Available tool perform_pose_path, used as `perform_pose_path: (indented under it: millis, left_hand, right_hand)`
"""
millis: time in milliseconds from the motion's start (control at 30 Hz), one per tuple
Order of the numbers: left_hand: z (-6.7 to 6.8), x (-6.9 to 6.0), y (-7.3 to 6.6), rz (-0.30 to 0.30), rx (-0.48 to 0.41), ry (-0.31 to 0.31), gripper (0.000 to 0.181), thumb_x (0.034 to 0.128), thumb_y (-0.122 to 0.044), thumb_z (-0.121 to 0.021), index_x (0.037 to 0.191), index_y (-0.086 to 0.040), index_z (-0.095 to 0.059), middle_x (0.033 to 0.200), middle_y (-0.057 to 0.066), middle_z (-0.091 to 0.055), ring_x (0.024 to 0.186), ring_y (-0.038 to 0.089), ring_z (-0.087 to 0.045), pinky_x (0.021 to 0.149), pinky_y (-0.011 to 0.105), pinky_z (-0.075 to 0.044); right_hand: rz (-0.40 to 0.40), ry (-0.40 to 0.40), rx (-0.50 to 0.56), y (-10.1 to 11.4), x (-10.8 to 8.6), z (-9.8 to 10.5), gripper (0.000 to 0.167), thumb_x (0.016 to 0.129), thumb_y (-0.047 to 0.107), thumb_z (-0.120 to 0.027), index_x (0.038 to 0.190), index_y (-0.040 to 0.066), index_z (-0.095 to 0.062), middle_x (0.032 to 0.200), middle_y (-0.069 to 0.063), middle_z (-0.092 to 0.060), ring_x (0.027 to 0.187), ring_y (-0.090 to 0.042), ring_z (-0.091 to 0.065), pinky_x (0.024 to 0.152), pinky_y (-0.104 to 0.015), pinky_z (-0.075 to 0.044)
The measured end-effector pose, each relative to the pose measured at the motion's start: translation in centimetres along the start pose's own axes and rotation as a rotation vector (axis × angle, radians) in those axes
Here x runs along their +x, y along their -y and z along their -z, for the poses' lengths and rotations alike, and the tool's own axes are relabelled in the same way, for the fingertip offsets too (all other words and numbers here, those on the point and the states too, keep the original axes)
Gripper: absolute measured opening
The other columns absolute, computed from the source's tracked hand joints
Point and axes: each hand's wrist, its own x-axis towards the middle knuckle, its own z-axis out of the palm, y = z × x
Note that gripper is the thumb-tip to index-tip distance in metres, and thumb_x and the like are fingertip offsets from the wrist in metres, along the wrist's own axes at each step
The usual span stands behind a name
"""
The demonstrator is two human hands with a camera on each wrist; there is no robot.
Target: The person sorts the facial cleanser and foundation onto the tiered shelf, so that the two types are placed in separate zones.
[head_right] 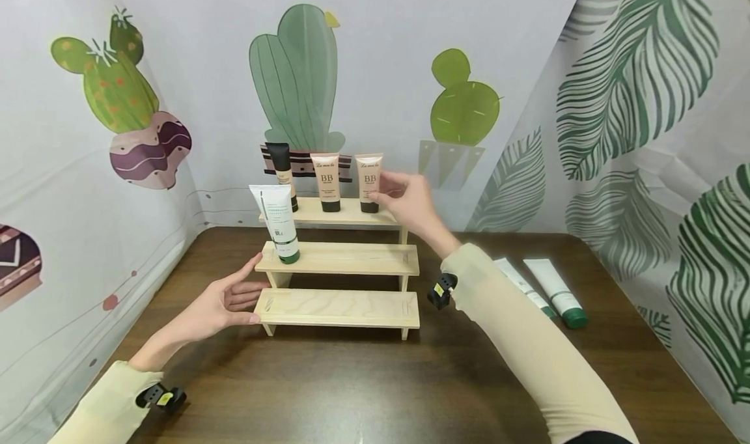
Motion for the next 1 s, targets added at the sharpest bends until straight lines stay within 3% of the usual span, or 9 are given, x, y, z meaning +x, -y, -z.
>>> perform_pose_path:
  millis: [167,467,667,1000]
  left_hand:
    - [0.0,0.1,-0.1,-0.001,0.003,0.000,0.115,0.0828,0.007,-0.086,0.171,-0.023,-0.018,0.144,0.032,-0.056,0.133,0.044,-0.056,0.110,0.045,-0.049]
    - [0.0,0.2,0.0,-0.006,0.012,0.002,0.115,0.0828,0.006,-0.087,0.171,-0.024,-0.018,0.144,0.032,-0.057,0.134,0.044,-0.056,0.110,0.044,-0.049]
    - [0.1,0.1,0.2,-0.006,0.000,0.002,0.115,0.0829,0.007,-0.086,0.171,-0.024,-0.018,0.144,0.033,-0.056,0.134,0.045,-0.055,0.109,0.044,-0.049]
    - [0.1,0.1,0.1,-0.007,-0.002,0.004,0.115,0.0830,0.006,-0.087,0.171,-0.022,-0.018,0.144,0.033,-0.056,0.134,0.045,-0.055,0.110,0.044,-0.049]
  right_hand:
    - [0.012,-0.034,-0.025,-0.8,-0.8,0.7,0.042,0.091,0.005,-0.083,0.131,-0.002,-0.072,0.112,-0.023,-0.076,0.098,-0.033,-0.073,0.084,-0.024,-0.060]
    - [0.116,-0.056,-0.085,-1.2,-3.9,3.2,0.036,0.091,0.006,-0.084,0.126,-0.001,-0.076,0.106,-0.020,-0.076,0.087,-0.016,-0.072,0.073,-0.019,-0.058]
    - [0.177,-0.074,-0.124,-0.9,-6.0,5.5,0.036,0.090,0.002,-0.084,0.125,0.001,-0.077,0.107,-0.020,-0.076,0.088,-0.010,-0.073,0.078,-0.019,-0.059]
    - [0.136,-0.115,-0.294,-2.4,-10.9,9.6,0.036,0.088,-0.002,-0.085,0.123,0.002,-0.078,0.104,-0.016,-0.077,0.086,0.001,-0.070,0.074,-0.011,-0.055]
